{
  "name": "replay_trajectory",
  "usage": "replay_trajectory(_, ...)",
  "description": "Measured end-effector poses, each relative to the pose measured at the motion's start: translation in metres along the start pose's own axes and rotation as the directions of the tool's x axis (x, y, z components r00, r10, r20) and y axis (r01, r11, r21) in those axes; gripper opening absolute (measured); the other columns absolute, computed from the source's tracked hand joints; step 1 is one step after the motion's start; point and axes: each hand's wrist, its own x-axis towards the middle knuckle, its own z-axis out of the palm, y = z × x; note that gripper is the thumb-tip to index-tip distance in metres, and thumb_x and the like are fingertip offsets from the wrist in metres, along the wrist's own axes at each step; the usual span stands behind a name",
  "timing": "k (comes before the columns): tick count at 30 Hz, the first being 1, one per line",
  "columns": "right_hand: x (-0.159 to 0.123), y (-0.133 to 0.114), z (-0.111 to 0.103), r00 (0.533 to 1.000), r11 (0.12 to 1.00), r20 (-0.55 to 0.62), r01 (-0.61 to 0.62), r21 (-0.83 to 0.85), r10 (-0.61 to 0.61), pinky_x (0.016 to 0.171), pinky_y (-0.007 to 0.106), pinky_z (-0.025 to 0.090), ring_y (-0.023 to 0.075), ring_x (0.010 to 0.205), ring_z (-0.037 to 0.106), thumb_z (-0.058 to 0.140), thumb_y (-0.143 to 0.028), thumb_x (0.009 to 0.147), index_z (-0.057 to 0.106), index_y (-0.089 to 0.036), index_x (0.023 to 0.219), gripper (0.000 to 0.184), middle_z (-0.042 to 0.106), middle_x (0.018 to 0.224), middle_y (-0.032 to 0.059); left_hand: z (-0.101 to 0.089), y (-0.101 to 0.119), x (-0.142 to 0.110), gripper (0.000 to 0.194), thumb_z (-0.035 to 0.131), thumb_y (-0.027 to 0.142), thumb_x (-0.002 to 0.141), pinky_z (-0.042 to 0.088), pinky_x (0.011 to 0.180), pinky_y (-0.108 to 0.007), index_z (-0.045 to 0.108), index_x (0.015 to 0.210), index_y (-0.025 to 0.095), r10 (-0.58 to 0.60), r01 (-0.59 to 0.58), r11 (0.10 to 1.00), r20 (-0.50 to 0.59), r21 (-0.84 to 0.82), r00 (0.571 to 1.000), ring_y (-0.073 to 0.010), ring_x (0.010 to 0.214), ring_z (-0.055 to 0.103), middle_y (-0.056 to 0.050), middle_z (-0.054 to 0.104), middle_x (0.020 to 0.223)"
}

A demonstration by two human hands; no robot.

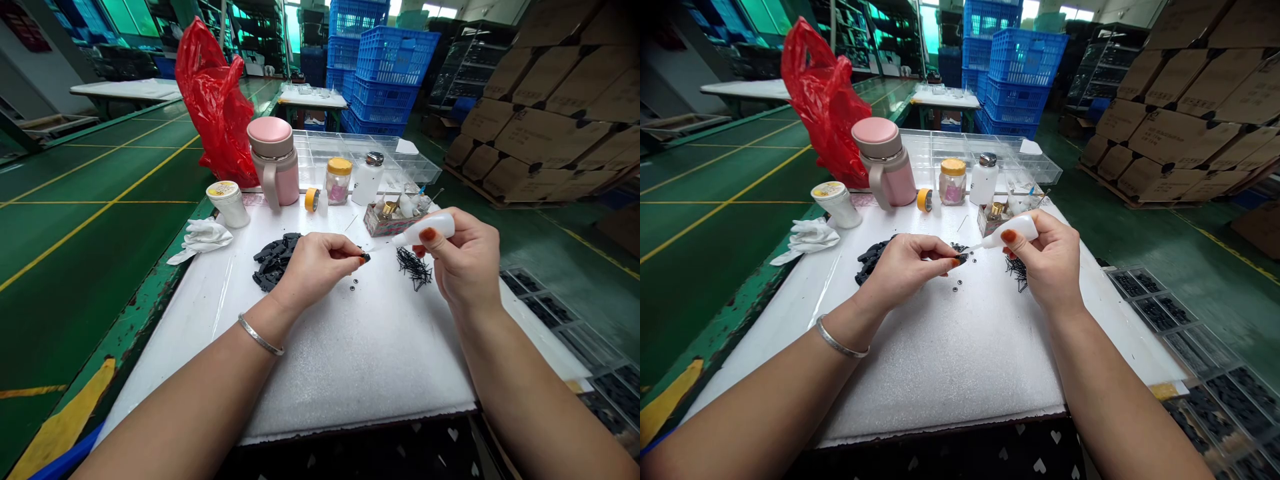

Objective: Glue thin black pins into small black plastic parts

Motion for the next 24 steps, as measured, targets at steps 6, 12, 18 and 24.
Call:
replay_trajectory(6,-0.0001,-0.0008,0.0001,1.000,1.000,-0.004,-0.009,0.013,0.009,0.050,0.027,0.042,0.0114,0.055,0.055,0.082,-0.035,0.077,0.075,-0.020,0.079,0.017,0.063,0.070,0.0004,-0.0003,-0.0004,0.0004,0.006,0.074,0.020,0.074,0.045,0.060,-0.024,0.077,0.078,0.017,0.004,-0.004,1.000,0.002,-0.007,1.000,-0.0125,0.064,0.062,-0.002,0.073,0.070)
replay_trajectory(12,0.0007,-0.0009,0.0005,0.999,0.999,-0.036,-0.031,0.034,0.032,0.050,0.027,0.040,0.0119,0.055,0.053,0.082,-0.038,0.075,0.073,-0.020,0.078,0.021,0.062,0.067,0.0003,-0.0007,-0.0017,0.0000,0.007,0.074,0.021,0.074,0.048,0.063,-0.025,0.077,0.079,0.017,-0.007,0.007,1.000,-0.002,-0.018,1.000,-0.0143,0.067,0.064,-0.003,0.073,0.074)
replay_trajectory(18,0.0030,0.0005,-0.0009,0.992,0.989,-0.058,-0.108,0.098,0.114,0.049,0.027,0.041,0.0131,0.055,0.051,0.082,-0.046,0.073,0.069,-0.021,0.077,0.029,0.059,0.064,0.0000,-0.0008,-0.0016,-0.0001,0.010,0.074,0.023,0.074,0.051,0.065,-0.026,0.077,0.081,0.016,-0.014,0.014,0.999,0.006,-0.041,1.000,-0.0163,0.070,0.066,-0.005,0.074,0.077)
replay_trajectory(24,0.0020,-0.0008,0.0004,0.995,0.994,-0.030,-0.089,0.071,0.091,0.049,0.026,0.041,0.0120,0.054,0.051,0.082,-0.042,0.074,0.070,-0.020,0.075,0.026,0.061,0.066,0.0003,-0.0008,-0.0008,-0.0003,0.010,0.073,0.023,0.074,0.048,0.063,-0.026,0.077,0.080,0.016,-0.006,0.006,1.000,0.004,-0.026,1.000,-0.0156,0.069,0.064,-0.005,0.073,0.075)
